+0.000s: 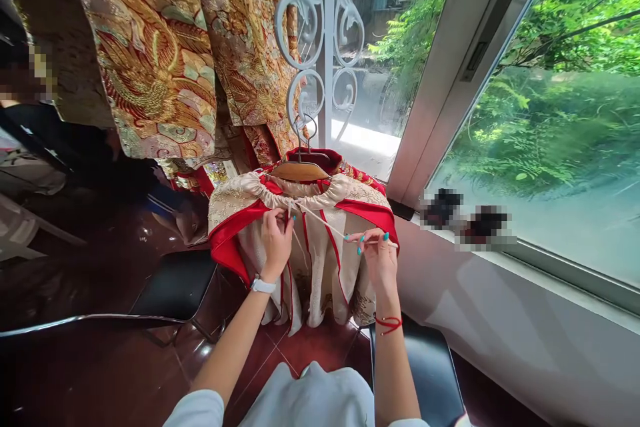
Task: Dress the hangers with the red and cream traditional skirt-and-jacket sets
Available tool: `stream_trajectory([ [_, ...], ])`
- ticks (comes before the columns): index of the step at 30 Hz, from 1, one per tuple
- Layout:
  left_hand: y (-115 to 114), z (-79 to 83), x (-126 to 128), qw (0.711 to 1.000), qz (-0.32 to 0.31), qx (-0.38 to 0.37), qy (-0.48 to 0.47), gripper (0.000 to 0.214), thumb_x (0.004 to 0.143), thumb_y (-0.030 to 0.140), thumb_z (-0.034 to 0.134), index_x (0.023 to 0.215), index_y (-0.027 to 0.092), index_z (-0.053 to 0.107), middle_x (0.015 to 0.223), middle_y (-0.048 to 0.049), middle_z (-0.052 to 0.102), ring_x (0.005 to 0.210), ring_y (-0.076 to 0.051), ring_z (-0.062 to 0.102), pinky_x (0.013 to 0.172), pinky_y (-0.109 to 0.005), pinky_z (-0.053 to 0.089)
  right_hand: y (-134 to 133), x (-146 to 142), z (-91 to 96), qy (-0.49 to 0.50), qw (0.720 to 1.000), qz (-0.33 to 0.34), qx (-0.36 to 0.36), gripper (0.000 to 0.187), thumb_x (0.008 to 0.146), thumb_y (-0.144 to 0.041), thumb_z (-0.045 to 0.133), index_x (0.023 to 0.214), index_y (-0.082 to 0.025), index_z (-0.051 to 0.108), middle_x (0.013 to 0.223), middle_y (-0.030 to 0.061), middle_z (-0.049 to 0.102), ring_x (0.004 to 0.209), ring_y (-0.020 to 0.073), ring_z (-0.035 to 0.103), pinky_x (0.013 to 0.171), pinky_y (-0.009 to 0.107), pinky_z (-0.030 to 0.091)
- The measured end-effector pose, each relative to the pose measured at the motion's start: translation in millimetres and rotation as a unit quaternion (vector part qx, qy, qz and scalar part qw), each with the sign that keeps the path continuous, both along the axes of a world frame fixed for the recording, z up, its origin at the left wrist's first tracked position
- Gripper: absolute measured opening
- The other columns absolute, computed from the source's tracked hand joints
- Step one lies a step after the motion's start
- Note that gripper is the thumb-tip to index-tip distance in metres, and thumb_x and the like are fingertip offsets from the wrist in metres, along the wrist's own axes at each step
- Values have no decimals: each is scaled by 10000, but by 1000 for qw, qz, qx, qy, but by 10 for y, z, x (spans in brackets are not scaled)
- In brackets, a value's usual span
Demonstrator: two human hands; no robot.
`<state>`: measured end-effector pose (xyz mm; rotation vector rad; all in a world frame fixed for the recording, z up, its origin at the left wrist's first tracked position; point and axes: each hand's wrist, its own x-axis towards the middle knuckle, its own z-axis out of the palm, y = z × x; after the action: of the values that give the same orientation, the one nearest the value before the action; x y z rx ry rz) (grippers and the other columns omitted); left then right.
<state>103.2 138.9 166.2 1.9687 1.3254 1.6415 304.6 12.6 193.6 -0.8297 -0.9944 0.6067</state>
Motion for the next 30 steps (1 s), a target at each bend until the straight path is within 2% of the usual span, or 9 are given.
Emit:
stream_trajectory([
  [4,-40,126,-39,969,-130,-149,-146,49,899,240,588,865,207,576,785,-15,567,721,-162,551,717,-292,477,-87,-69,18,70,997,33,14,411,995,-562,429,728,-273,548,487,-69,258,412,144,361,503,307,437],
  [9,11,547,-227,726,-405,-431,-352,247,897,337,622,747,192,490,524,109,269,388,-53,218,384,-169,251,-123,-40,-30,46,999,19,-11,490,980,-610,426,652,-256,514,481,-73,176,414,126,179,441,286,246],
  [11,97,668,-285,698,-402,-438,-399,312,928,333,610,698,189,454,498,120,209,369,-43,158,360,-159,190,-126,3,-34,4,999,-24,-27,522,960,-654,446,649,-244,532,483,-68,210,428,122,209,447,289,225],
  [15,244,767,-263,740,-337,-370,-450,394,946,328,629,633,177,443,489,123,172,379,-37,124,368,-167,164,-116,155,86,-28,992,-125,-18,515,926,-674,524,685,-221,563,503,-65,307,446,104,273,465,282,253],
  [18,198,698,-132,795,-328,-274,-430,328,900,411,684,716,163,575,506,123,186,412,-47,128,396,-177,172,-140,194,239,-6,992,-128,14,509,912,-670,559,683,-215,565,498,-81,272,441,87,247,483,271,272],
  [22,23,482,54,891,-363,-190,-198,350,820,439,759,1047,176,712,562,97,360,493,-66,297,498,-176,291,-306,50,365,15,999,-44,8,537,934,-665,516,650,-212,567,481,-80,239,428,85,224,474,266,259],
  [25,-17,370,89,930,-338,-141,-36,312,886,453,673,992,169,749,662,23,570,636,-117,508,660,-222,432,-443,39,353,22,1000,-8,-8,568,921,-696,501,635,-209,566,479,-79,238,422,85,232,470,267,287],
  [28,17,357,55,939,-322,-115,21,404,953,506,545,899,158,743,808,-51,692,782,-182,609,758,-271,475,-481,279,268,50,995,-80,-36,532,883,-718,532,711,-215,573,503,-92,239,435,95,278,509,291,393],
  [30,33,374,42,942,-312,-115,46,445,967,530,507,870,155,725,815,-52,701,772,-183,600,748,-271,465,-455,485,212,85,972,-209,-66,440,841,-669,606,830,-230,570,555,-91,307,480,113,364,594,335,477],
])
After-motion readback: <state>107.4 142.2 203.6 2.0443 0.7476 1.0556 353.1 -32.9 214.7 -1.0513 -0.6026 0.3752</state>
